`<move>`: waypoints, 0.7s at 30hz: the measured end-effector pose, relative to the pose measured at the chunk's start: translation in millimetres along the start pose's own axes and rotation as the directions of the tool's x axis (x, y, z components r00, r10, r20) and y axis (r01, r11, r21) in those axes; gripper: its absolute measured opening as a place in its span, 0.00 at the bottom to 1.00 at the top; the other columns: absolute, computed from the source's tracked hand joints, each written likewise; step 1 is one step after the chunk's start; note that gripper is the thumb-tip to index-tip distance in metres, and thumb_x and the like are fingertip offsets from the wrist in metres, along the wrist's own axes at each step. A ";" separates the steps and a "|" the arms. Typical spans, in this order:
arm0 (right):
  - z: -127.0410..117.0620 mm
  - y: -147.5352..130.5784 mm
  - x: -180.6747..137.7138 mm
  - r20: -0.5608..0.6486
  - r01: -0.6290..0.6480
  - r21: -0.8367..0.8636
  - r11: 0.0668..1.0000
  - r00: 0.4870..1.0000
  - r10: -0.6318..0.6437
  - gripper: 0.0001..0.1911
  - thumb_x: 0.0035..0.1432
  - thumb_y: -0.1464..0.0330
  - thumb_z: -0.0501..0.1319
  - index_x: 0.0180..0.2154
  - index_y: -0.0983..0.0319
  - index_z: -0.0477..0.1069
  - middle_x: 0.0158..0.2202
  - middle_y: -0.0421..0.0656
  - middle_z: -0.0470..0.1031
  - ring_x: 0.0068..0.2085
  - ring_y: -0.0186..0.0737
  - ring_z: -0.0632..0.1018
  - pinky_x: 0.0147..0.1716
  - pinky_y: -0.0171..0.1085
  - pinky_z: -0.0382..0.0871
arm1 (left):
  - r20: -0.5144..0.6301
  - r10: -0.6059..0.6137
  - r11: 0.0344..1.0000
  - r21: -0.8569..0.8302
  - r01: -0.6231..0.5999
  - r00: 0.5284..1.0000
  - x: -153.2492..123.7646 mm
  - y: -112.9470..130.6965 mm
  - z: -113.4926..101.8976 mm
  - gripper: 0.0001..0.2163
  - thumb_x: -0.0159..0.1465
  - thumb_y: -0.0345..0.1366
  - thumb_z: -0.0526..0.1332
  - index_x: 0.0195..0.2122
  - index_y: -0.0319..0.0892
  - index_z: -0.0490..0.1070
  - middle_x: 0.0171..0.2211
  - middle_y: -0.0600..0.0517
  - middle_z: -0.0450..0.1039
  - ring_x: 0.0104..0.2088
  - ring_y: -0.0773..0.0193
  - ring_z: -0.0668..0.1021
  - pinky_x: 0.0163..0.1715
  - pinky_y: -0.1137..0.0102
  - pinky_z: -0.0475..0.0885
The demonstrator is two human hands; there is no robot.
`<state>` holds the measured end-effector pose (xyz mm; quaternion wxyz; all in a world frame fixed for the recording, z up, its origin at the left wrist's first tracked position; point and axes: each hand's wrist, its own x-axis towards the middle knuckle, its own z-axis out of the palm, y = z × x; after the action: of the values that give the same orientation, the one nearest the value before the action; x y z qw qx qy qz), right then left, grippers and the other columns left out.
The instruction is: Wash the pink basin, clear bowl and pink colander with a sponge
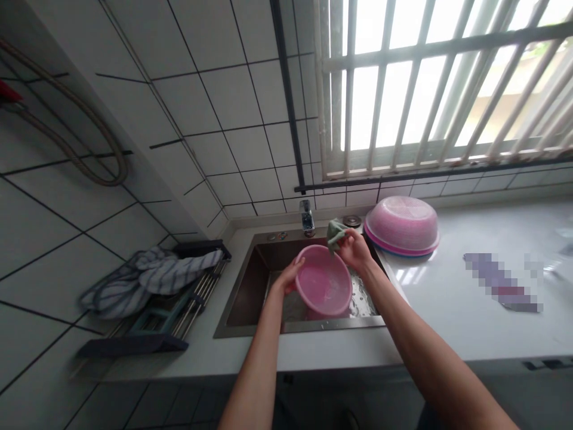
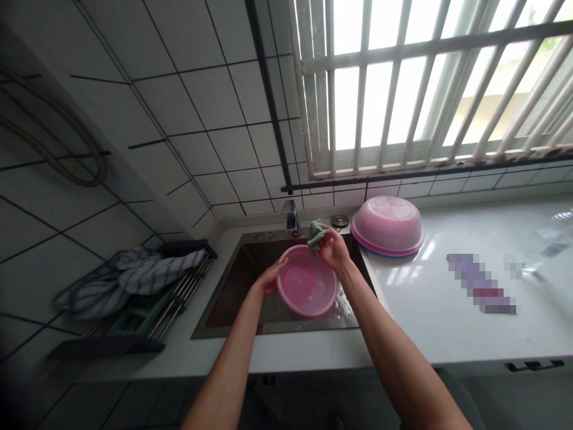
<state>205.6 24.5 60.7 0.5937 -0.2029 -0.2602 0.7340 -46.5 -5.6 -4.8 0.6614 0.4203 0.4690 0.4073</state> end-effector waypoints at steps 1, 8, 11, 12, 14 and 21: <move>-8.9 4.4 -5.5 -0.009 -0.027 0.014 1.000 1.000 0.027 0.02 0.57 0.67 0.63 0.34 0.57 0.70 0.28 0.40 0.75 0.29 0.39 0.76 0.34 0.37 0.77 | 0.006 0.010 1.000 -0.005 -0.009 1.000 1.1 3.8 3.7 0.31 0.63 0.51 0.71 0.65 0.48 0.70 0.53 0.43 0.81 0.49 0.50 0.84 0.49 0.59 0.79; -26.1 13.7 -10.6 -0.130 0.034 -0.411 0.911 0.987 -0.096 0.05 0.52 0.65 0.63 0.29 0.59 0.73 0.27 0.40 0.77 0.30 0.39 0.76 0.30 0.33 0.71 | -0.065 0.092 0.991 -0.091 -0.097 0.994 -1.9 5.3 21.9 0.29 0.65 0.47 0.70 0.65 0.44 0.69 0.56 0.42 0.79 0.51 0.52 0.83 0.54 0.59 0.77; -22.5 1.4 -10.3 -0.071 0.087 -0.433 0.897 0.989 -0.130 0.09 0.53 0.62 0.62 0.32 0.60 0.77 0.32 0.41 0.81 0.36 0.42 0.79 0.35 0.34 0.73 | -0.067 0.067 0.987 -0.145 -0.076 0.995 -5.4 -0.7 22.7 0.29 0.66 0.49 0.69 0.65 0.42 0.69 0.55 0.41 0.80 0.50 0.51 0.83 0.54 0.57 0.77; -20.7 -3.3 -11.5 -0.055 0.089 -0.383 0.919 0.991 -0.119 0.12 0.54 0.60 0.61 0.34 0.60 0.78 0.33 0.42 0.81 0.37 0.44 0.79 0.37 0.36 0.74 | -0.061 0.059 0.986 -0.154 -0.068 0.996 -5.8 -1.6 22.4 0.30 0.66 0.50 0.69 0.65 0.41 0.69 0.54 0.40 0.81 0.50 0.50 0.83 0.54 0.57 0.77; -17.8 -12.0 -15.8 0.000 0.053 -0.224 0.973 0.999 -0.054 0.17 0.55 0.57 0.58 0.38 0.60 0.78 0.35 0.45 0.82 0.41 0.48 0.81 0.39 0.41 0.77 | -0.058 0.054 0.984 -0.169 -0.063 0.997 -5.6 -1.5 21.6 0.31 0.66 0.51 0.69 0.65 0.41 0.69 0.53 0.40 0.81 0.50 0.50 0.84 0.54 0.56 0.78; -31.5 -9.4 -25.8 0.051 -0.011 0.034 0.999 0.999 0.010 0.09 0.57 0.64 0.60 0.40 0.56 0.75 0.39 0.44 0.82 0.43 0.46 0.82 0.41 0.43 0.81 | -0.126 0.074 0.980 -0.175 -0.095 0.989 -4.5 1.4 18.8 0.29 0.66 0.51 0.68 0.64 0.40 0.70 0.52 0.41 0.82 0.51 0.50 0.83 0.56 0.57 0.77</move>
<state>237.4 5.2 41.6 0.5864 -0.1753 -0.2615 0.7464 -29.6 -12.6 1.7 0.6498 0.3534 0.4504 0.5001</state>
